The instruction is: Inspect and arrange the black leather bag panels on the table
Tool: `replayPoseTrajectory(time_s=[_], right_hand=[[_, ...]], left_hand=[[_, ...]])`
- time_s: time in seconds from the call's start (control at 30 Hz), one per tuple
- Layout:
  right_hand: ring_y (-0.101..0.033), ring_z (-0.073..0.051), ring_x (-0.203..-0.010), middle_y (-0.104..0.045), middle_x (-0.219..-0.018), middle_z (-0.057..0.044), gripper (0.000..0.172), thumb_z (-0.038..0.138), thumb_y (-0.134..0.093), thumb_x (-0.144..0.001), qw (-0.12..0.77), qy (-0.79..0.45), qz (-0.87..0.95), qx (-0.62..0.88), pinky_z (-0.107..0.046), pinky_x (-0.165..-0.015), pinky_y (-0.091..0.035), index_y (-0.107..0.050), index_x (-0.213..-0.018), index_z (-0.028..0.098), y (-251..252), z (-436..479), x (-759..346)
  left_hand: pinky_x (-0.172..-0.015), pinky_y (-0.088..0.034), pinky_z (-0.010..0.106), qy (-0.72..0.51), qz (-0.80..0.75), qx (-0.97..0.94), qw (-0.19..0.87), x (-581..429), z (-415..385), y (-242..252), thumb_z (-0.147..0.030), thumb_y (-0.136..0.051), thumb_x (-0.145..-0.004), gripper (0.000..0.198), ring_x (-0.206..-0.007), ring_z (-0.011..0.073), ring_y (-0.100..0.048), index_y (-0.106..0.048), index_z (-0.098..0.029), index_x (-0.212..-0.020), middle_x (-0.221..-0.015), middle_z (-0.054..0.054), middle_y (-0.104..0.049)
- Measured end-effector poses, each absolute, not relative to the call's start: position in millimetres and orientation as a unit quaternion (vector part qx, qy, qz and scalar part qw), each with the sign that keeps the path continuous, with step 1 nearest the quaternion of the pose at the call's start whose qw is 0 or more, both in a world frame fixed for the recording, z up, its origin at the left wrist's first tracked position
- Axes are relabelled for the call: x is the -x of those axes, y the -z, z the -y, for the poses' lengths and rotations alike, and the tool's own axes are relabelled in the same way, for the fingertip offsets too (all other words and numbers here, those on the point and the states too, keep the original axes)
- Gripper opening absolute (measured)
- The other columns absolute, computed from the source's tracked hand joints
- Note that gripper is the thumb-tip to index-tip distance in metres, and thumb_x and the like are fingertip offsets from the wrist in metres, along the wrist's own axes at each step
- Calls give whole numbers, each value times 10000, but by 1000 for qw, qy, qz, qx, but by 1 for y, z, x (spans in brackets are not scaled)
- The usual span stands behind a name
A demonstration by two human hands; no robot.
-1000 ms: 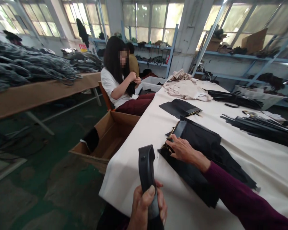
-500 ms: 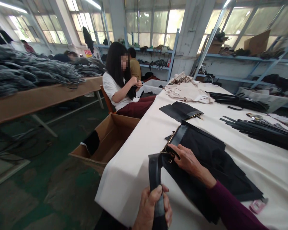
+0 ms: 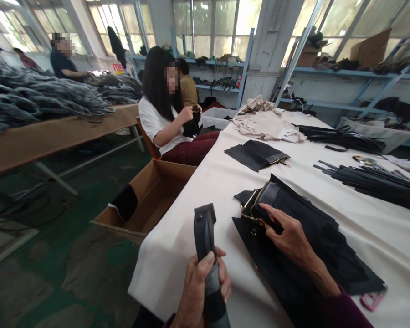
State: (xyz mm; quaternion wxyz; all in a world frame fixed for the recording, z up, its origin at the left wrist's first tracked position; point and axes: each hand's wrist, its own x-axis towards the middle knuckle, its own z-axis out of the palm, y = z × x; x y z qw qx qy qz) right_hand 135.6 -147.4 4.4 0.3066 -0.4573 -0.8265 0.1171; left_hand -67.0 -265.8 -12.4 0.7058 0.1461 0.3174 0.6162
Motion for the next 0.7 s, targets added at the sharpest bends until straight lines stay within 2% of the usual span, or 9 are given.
replayPoseTrajectory(time_s=[0.2, 0.33, 0.43, 0.53, 0.6, 0.7], right_hand=[[-507, -159, -690, -518, -791, -17, 498, 88, -505, -775, 340, -109, 807, 471, -312, -692, -457, -467, -1271, 116, -10, 158, -129], [-541, -148, -724, -563, -853, -21, 453, 133, -524, -826, 327, -115, 816, 462, -304, -688, -488, -443, -1272, 151, 1, 173, -128], [-591, -164, -785, -605, -919, -33, 318, 238, -523, -881, 312, -108, 826, 457, -344, -709, -512, -497, -1191, 173, 21, 180, -123], [-608, -158, -733, -623, -841, -15, 244, 328, -505, -905, 315, -95, 821, 467, -348, -675, -514, -565, -1084, 173, 31, 183, -120], [-598, -141, -666, -620, -770, 5, 247, 369, -504, -903, 335, -99, 807, 476, -330, -640, -511, -591, -1035, 179, 23, 183, -124], [-585, -136, -650, -612, -746, 14, 220, 390, -514, -894, 406, -110, 747, 515, -316, -638, -505, -616, -925, 197, -14, 180, -146]], left_hand=[[-343, -363, 190, -569, -259, -177, 760, 54, 274, 20, -424, -542, -819, 282, -370, 73, -446, -522, -148, -878, -558, -40, -490], [-347, -366, 195, -549, -245, -185, 778, 46, 275, 25, -441, -547, -813, 295, -369, 77, -445, -524, -154, -877, -550, -43, -481], [-347, -376, 208, -553, -244, -204, 770, 51, 277, 24, -451, -571, -796, 312, -369, 85, -450, -536, -152, -878, -549, -43, -473], [-367, -382, 208, -551, -239, -215, 770, 58, 280, 17, -451, -593, -781, 316, -375, 83, -454, -545, -156, -884, -552, -41, -481], [-390, -382, 208, -550, -235, -216, 772, 61, 284, 14, -452, -614, -766, 327, -377, 80, -458, -554, -153, -883, -545, -39, -487], [-401, -369, 211, -559, -239, -210, 766, 64, 288, 12, -459, -637, -743, 348, -374, 81, -461, -569, -146, -879, -536, -37, -489]])
